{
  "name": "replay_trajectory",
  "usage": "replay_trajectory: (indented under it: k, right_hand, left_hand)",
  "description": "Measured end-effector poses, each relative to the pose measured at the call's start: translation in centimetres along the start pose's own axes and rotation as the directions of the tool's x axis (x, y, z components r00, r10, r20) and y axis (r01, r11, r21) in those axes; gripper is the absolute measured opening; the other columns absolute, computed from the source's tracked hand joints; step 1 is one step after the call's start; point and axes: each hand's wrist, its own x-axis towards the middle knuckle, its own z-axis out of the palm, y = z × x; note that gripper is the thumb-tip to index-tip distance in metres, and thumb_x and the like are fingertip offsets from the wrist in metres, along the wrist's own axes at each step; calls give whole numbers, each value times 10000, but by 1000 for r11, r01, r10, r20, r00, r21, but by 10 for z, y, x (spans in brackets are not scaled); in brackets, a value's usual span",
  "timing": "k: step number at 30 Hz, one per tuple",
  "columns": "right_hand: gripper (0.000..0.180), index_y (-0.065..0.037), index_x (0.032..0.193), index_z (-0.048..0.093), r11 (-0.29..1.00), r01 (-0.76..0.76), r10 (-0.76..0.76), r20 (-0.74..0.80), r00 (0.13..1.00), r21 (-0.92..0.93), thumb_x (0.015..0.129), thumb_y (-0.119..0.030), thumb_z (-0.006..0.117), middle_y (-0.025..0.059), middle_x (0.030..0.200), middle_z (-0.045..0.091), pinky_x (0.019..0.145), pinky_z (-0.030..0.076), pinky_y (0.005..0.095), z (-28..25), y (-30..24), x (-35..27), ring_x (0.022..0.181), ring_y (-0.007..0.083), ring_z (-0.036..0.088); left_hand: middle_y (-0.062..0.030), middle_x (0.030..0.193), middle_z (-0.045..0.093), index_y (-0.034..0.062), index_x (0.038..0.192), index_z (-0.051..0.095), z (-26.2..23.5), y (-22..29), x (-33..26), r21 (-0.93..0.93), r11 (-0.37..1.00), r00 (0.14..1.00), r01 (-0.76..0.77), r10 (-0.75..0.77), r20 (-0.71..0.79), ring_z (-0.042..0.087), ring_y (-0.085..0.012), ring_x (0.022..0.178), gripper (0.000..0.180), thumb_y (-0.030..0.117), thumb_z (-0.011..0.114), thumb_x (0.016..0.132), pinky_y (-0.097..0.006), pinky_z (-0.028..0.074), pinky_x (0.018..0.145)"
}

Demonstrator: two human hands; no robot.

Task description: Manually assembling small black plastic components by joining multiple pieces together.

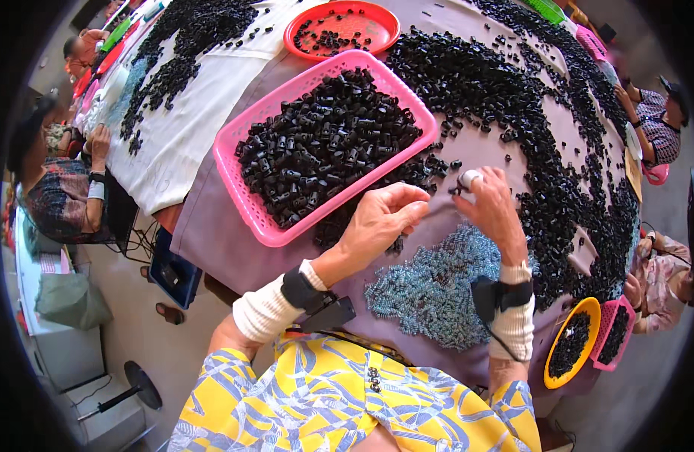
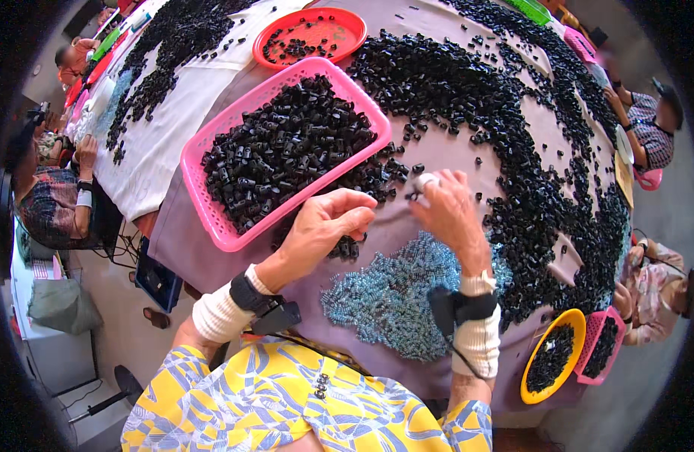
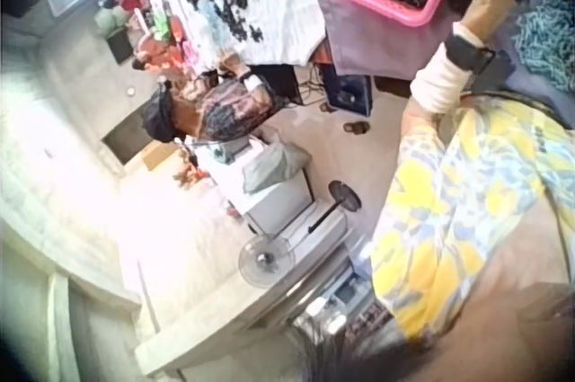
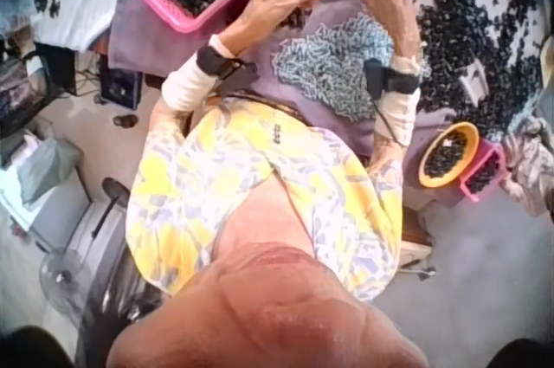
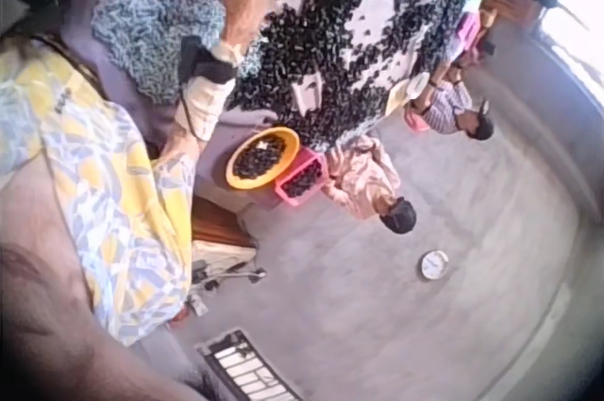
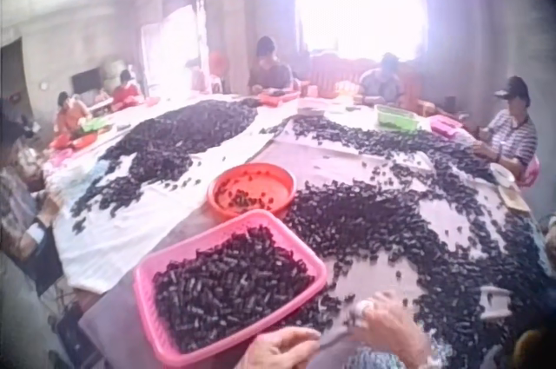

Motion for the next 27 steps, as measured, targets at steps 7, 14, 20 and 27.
replay_trajectory:
  k: [7, 14, 20, 27]
  right_hand:
    - [193, -33, 806, 562, 961, 192, -192, -17, 981, 197, 667, -108, 671, 101, 767, 544, 834, 403, 399, -24, -57, -14, 822, 288, 536]
    - [202, -29, 888, 616, 905, 56, 9, -151, 989, 421, 722, -107, 699, 126, 816, 594, 725, 438, 404, -24, -14, -25, 799, 323, 549]
    - [143, -25, 795, 629, 998, -45, 46, 16, 999, -54, 707, -118, 693, 109, 830, 605, 776, 401, 400, 6, -5, -38, 843, 282, 542]
    - [130, -20, 790, 609, 997, -66, 67, -54, 996, 34, 704, -85, 682, 118, 824, 609, 767, 412, 418, 16, -12, -38, 849, 304, 542]
  left_hand:
    - [-8, 860, 633, 9, 1088, 607, -1, -15, 0, -30, 997, 990, 72, -68, 127, 575, -55, 722, 278, 202, 638, 891, -213, 486, 664]
    - [-47, 862, 658, 3, 1044, 634, -7, -15, 0, -168, 978, 986, 124, -103, 130, 624, -98, 741, 224, 155, 638, 880, -237, 519, 699]
    - [-77, 911, 659, 3, 1091, 611, -11, -14, -1, -249, 963, 993, 104, -87, 77, 642, -126, 780, 235, 112, 622, 884, -265, 545, 717]
    - [-92, 953, 658, 6, 1128, 592, -11, -17, 2, -386, 911, 983, 144, -87, 162, 654, -150, 806, 243, 124, 573, 916, -284, 548, 730]
